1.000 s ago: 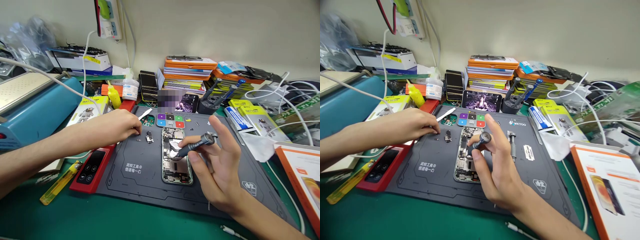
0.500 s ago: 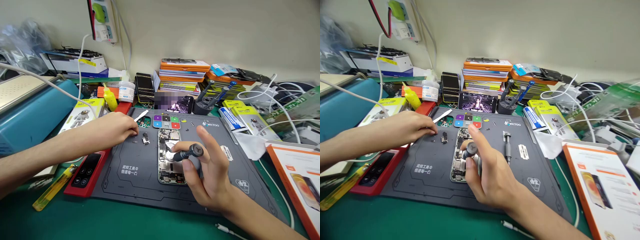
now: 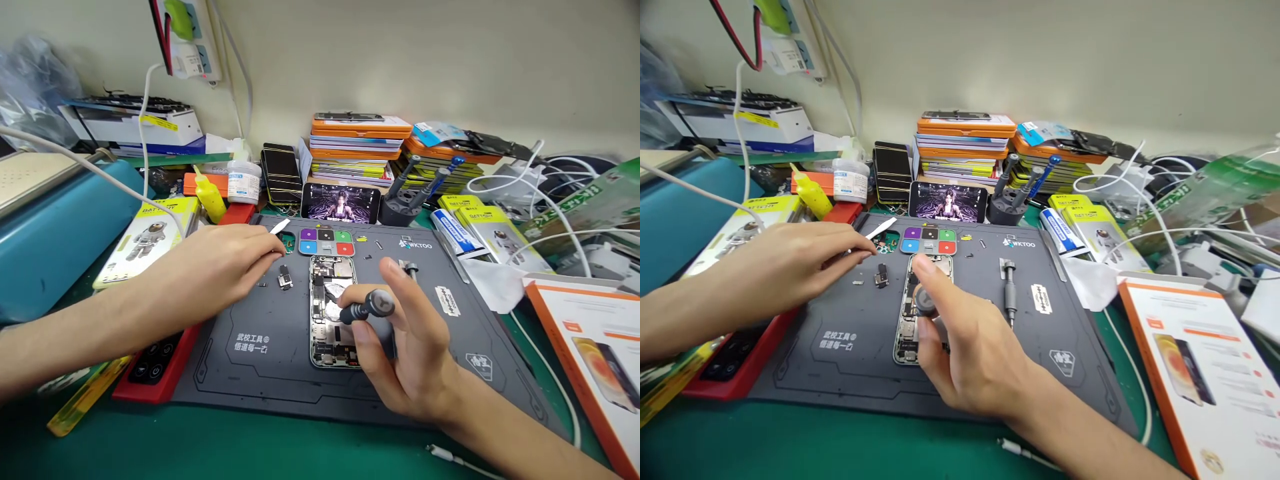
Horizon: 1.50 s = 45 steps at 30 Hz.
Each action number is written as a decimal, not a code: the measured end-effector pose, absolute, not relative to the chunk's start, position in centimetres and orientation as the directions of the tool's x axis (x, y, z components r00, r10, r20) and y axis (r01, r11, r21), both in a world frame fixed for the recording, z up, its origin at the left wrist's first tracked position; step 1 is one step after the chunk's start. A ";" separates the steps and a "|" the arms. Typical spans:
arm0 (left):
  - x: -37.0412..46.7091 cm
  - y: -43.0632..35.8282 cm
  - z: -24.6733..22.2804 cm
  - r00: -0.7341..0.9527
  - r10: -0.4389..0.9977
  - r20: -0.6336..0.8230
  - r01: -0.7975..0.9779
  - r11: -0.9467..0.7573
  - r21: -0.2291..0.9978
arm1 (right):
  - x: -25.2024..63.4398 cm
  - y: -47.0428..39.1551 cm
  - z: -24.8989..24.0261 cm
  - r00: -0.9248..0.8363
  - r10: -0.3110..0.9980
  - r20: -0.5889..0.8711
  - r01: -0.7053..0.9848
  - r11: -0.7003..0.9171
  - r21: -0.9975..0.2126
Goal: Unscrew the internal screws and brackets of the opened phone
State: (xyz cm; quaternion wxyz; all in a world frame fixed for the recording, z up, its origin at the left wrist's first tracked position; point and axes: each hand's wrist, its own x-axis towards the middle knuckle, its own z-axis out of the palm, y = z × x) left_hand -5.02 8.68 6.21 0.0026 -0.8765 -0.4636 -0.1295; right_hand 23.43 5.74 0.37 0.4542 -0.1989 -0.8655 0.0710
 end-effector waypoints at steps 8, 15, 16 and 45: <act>-2.2 6.0 5.5 0.633 0.746 0.207 0.658 -0.659 0.363 | 23.5 5.4 0.1 -0.509 0.475 0.718 0.296 0.880 -0.372; -1.4 5.3 3.4 0.728 0.676 0.116 0.538 -0.668 0.514 | 23.4 5.5 -0.1 -0.531 0.442 0.723 0.234 0.896 -0.376; -1.4 5.2 3.3 0.750 0.651 0.112 0.519 -0.686 0.510 | 23.4 5.6 -0.1 -0.535 0.440 0.721 0.230 0.897 -0.377; -1.4 5.7 2.4 0.755 0.649 0.097 0.575 -0.726 0.378 | 22.9 5.3 1.4 -0.652 0.522 0.550 0.220 0.824 -0.522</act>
